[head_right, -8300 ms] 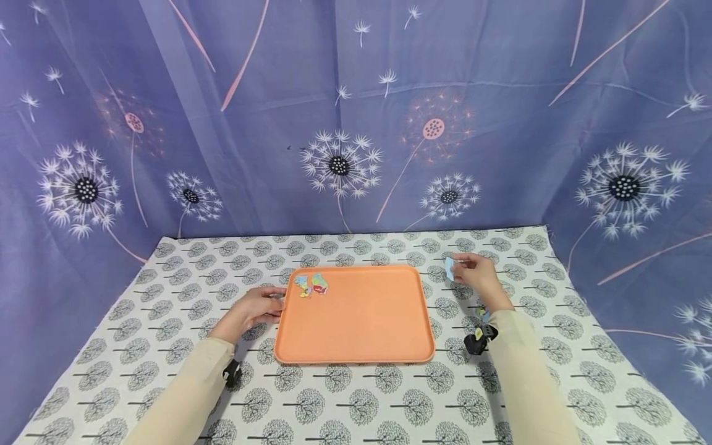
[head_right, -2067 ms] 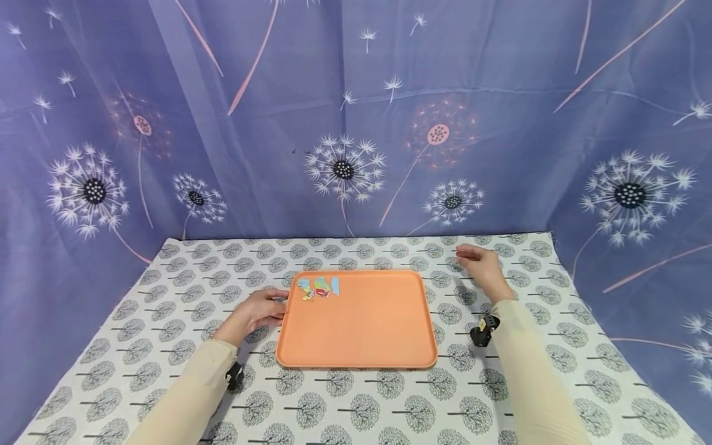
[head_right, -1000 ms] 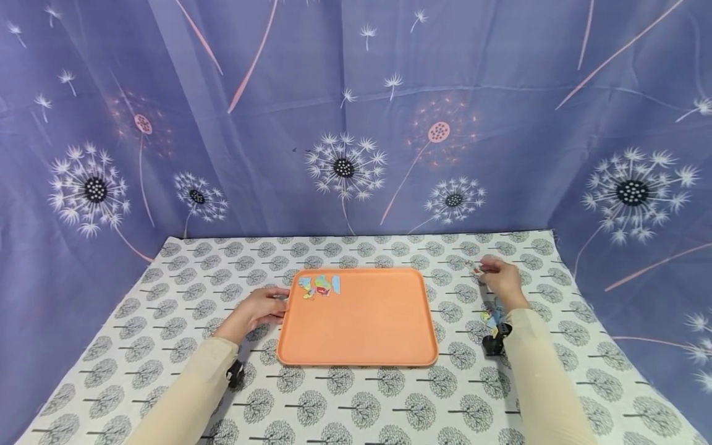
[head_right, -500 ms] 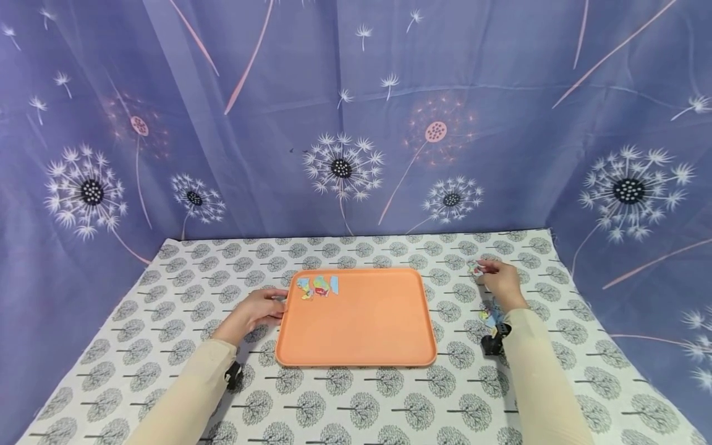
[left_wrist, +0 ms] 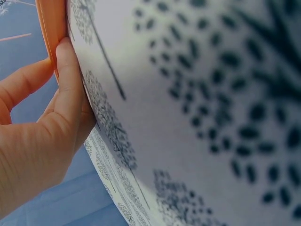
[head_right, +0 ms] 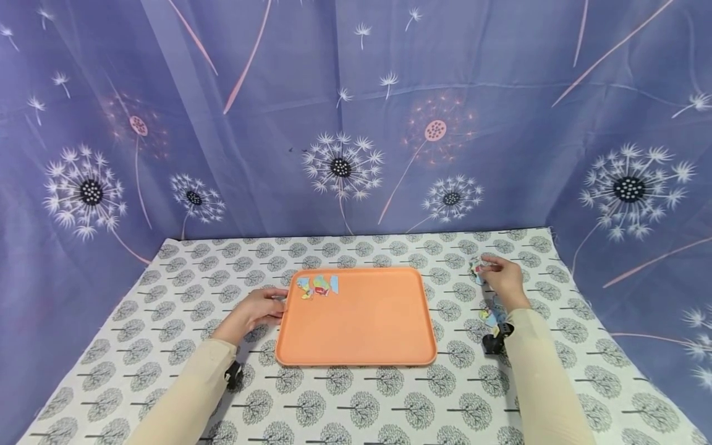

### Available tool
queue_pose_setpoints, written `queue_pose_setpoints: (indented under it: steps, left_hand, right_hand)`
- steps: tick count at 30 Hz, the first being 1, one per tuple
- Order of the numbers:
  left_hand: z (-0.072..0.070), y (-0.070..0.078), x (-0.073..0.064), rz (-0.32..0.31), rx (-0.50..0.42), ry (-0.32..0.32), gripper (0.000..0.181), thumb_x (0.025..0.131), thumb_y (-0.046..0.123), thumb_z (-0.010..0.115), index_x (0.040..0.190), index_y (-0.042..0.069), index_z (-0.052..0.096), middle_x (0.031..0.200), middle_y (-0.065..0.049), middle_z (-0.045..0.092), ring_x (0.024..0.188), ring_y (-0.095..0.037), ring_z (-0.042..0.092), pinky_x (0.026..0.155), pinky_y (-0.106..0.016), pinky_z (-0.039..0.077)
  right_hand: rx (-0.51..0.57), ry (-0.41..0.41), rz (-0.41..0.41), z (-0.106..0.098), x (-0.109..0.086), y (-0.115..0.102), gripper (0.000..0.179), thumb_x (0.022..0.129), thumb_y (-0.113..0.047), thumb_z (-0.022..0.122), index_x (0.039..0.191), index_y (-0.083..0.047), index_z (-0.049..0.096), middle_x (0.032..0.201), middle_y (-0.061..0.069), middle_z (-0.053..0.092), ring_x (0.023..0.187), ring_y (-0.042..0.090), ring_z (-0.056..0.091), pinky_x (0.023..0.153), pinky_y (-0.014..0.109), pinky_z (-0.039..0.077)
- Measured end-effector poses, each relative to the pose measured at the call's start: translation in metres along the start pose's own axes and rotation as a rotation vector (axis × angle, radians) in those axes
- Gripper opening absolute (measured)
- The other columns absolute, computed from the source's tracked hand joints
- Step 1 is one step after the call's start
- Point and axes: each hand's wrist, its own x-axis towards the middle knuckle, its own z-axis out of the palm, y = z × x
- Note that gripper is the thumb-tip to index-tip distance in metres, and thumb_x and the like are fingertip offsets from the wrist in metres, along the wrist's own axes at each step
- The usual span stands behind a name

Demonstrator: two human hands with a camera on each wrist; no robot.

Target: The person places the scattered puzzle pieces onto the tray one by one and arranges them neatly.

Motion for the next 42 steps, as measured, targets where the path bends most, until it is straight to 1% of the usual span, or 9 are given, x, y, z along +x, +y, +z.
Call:
queue_pose_setpoints:
  steps: [3, 7, 13, 16, 23, 31, 35, 38, 42]
  left_hand:
    - [0.0, 0.001, -0.001, 0.003, 0.003, -0.001, 0.05, 0.083, -0.008, 0.062, 0.132, 0.0, 0.055, 0.082, -0.015, 0.066, 0.064, -0.017, 0.064, 0.062, -0.028, 0.06]
    - [-0.001, 0.002, -0.001, 0.009, 0.004, -0.007, 0.051, 0.084, -0.008, 0.062, 0.133, -0.001, 0.053, 0.083, -0.016, 0.066, 0.064, -0.017, 0.064, 0.062, -0.029, 0.06]
    - [-0.001, 0.002, -0.001, 0.004, 0.006, -0.002, 0.052, 0.083, -0.008, 0.062, 0.134, 0.0, 0.053, 0.082, -0.016, 0.066, 0.063, -0.017, 0.064, 0.061, -0.028, 0.06]
    - [-0.001, 0.002, -0.001, -0.002, 0.01, 0.002, 0.052, 0.083, -0.007, 0.062, 0.134, 0.0, 0.053, 0.083, -0.016, 0.067, 0.064, -0.017, 0.064, 0.062, -0.029, 0.06]
    - [0.0, 0.003, -0.005, 0.005, 0.005, -0.008, 0.051, 0.083, -0.008, 0.061, 0.133, -0.002, 0.053, 0.083, -0.018, 0.067, 0.065, -0.019, 0.065, 0.063, -0.028, 0.06]
    - [0.001, 0.005, -0.002, 0.003, 0.016, 0.009, 0.052, 0.083, -0.008, 0.062, 0.133, 0.001, 0.054, 0.085, -0.017, 0.067, 0.065, -0.018, 0.064, 0.063, -0.029, 0.06]
    - [0.0, 0.002, 0.001, 0.001, 0.023, 0.015, 0.051, 0.084, -0.008, 0.062, 0.134, 0.001, 0.054, 0.084, -0.017, 0.067, 0.064, -0.018, 0.064, 0.061, -0.029, 0.06]
    - [0.0, 0.002, 0.0, 0.001, 0.023, 0.014, 0.052, 0.083, -0.008, 0.062, 0.134, 0.001, 0.054, 0.083, -0.016, 0.066, 0.063, -0.017, 0.063, 0.061, -0.029, 0.06]
    - [0.0, 0.002, -0.001, 0.005, 0.013, 0.007, 0.052, 0.082, -0.008, 0.062, 0.134, 0.0, 0.053, 0.084, -0.017, 0.066, 0.063, -0.018, 0.063, 0.062, -0.029, 0.06]
  right_hand:
    - [0.026, -0.005, 0.002, 0.001, -0.001, -0.003, 0.052, 0.094, -0.017, 0.061, 0.14, 0.0, 0.046, 0.105, 0.012, 0.064, 0.077, 0.004, 0.063, 0.068, 0.023, 0.057]
    - [0.093, -0.028, 0.025, 0.005, -0.001, -0.009, 0.053, 0.095, -0.014, 0.059, 0.143, -0.001, 0.042, 0.112, 0.014, 0.062, 0.08, 0.002, 0.064, 0.078, 0.023, 0.057]
    - [0.12, -0.063, 0.036, 0.014, 0.002, -0.02, 0.056, 0.095, -0.018, 0.059, 0.146, -0.005, 0.04, 0.119, 0.014, 0.06, 0.083, 0.002, 0.064, 0.081, 0.023, 0.056]
    - [0.15, -0.081, 0.016, 0.018, 0.002, -0.027, 0.056, 0.096, -0.019, 0.06, 0.145, -0.004, 0.04, 0.112, 0.007, 0.064, 0.086, 0.003, 0.063, 0.085, 0.025, 0.056]
    - [0.317, -0.106, 0.005, 0.034, 0.004, -0.041, 0.058, 0.094, -0.011, 0.062, 0.144, 0.002, 0.038, 0.096, -0.007, 0.063, 0.086, 0.005, 0.064, 0.093, 0.03, 0.053]
    - [0.334, -0.114, -0.003, 0.055, 0.007, -0.06, 0.055, 0.091, -0.006, 0.063, 0.142, 0.002, 0.043, 0.103, 0.002, 0.062, 0.091, 0.012, 0.066, 0.095, 0.034, 0.052]
    - [0.345, -0.149, -0.012, 0.063, 0.008, -0.069, 0.053, 0.093, -0.003, 0.059, 0.142, 0.002, 0.041, 0.113, 0.014, 0.059, 0.096, 0.016, 0.065, 0.1, 0.04, 0.049]
    - [0.356, -0.173, -0.003, 0.069, 0.008, -0.076, 0.053, 0.093, -0.003, 0.059, 0.143, 0.003, 0.04, 0.122, 0.023, 0.054, 0.094, 0.014, 0.065, 0.101, 0.042, 0.047]
    - [0.357, -0.189, -0.01, 0.08, 0.01, -0.085, 0.053, 0.093, -0.003, 0.06, 0.142, 0.004, 0.041, 0.125, 0.027, 0.053, 0.089, 0.011, 0.066, 0.099, 0.041, 0.049]
